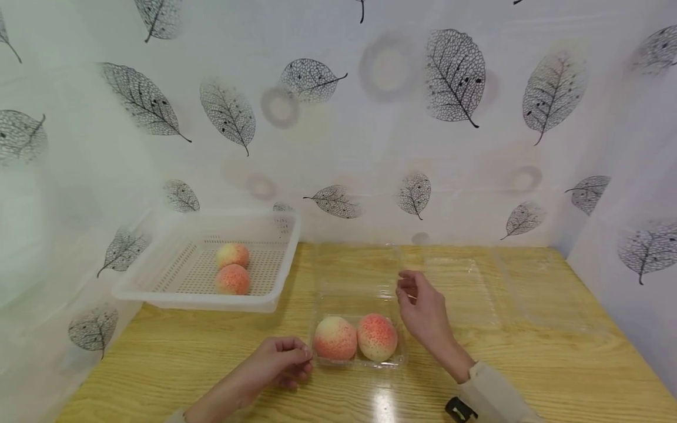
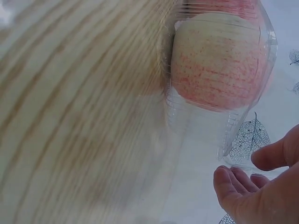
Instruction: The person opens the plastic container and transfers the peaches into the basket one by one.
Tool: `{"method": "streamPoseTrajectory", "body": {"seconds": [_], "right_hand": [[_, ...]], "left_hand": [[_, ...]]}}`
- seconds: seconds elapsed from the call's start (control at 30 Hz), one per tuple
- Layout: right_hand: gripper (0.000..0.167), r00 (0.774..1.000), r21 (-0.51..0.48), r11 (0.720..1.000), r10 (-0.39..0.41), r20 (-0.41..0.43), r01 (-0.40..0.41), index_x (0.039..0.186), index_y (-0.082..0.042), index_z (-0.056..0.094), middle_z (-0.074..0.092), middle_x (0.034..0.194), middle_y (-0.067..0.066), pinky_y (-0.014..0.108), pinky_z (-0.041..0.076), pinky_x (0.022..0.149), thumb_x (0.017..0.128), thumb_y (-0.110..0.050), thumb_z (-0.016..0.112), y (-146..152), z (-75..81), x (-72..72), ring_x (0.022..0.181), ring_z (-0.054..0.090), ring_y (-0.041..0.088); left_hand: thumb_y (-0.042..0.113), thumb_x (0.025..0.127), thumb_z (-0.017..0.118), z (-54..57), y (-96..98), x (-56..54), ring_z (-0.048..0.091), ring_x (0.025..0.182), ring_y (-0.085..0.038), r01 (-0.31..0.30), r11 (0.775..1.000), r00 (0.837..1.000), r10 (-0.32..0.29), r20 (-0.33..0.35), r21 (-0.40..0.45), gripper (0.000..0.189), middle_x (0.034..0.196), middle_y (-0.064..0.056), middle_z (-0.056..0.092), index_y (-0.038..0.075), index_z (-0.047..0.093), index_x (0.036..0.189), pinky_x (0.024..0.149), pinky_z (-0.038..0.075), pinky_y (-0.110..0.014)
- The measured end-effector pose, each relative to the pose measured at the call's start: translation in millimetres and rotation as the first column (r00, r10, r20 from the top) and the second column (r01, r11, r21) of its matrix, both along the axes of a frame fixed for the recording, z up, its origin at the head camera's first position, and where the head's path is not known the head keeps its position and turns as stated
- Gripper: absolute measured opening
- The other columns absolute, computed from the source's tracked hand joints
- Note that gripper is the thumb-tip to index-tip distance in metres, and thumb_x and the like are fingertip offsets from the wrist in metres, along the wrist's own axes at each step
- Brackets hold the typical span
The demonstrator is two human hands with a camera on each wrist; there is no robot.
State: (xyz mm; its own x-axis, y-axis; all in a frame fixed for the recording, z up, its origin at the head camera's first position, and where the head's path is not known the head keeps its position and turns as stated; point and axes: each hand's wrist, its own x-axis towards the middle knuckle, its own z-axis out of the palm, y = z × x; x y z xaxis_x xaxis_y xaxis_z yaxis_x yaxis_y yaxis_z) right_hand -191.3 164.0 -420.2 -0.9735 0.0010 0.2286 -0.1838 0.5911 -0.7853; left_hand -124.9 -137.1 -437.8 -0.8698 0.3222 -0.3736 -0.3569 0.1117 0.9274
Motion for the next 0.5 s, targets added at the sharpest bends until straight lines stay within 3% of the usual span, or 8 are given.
{"method": "streamPoseTrajectory", "body": {"seconds": [0.33, 0.5], "right_hand": [[0.039, 1.000, -0.032, 0.999, 0.022, -0.002, -0.022, 0.140, 0.004, 0.056, 0.068, 0.126, 0.026, 0.043, 0.059, 0.093, 0.101, -0.003, 0.056, 0.3, 0.6, 0.5, 0.116, 0.069, 0.041], [0.039, 1.000, -0.036, 0.999, -0.008, 0.000, 0.008, 0.140, 0.003, 0.058, 0.070, 0.125, 0.024, 0.034, 0.062, 0.085, 0.102, -0.005, 0.056, -0.5, 1.1, 0.1, 0.112, 0.072, 0.038]], "left_hand": [[0.024, 0.096, 0.068, 2.6, -0.7, 0.4, 0.066, 0.073, -0.006, 0.003, 1.000, 1.000, -0.003, 0.010, -0.014, 0.014, 0.083, 0.005, 0.072, 0.011, 0.067, 0.091, 0.064, 0.053, -0.021], [0.024, 0.096, 0.068, 2.3, -1.1, 0.6, 0.067, 0.073, -0.006, 0.003, 1.000, 1.000, -0.003, 0.010, -0.017, 0.014, 0.083, 0.005, 0.072, 0.011, 0.067, 0.092, 0.064, 0.053, -0.021]]}}
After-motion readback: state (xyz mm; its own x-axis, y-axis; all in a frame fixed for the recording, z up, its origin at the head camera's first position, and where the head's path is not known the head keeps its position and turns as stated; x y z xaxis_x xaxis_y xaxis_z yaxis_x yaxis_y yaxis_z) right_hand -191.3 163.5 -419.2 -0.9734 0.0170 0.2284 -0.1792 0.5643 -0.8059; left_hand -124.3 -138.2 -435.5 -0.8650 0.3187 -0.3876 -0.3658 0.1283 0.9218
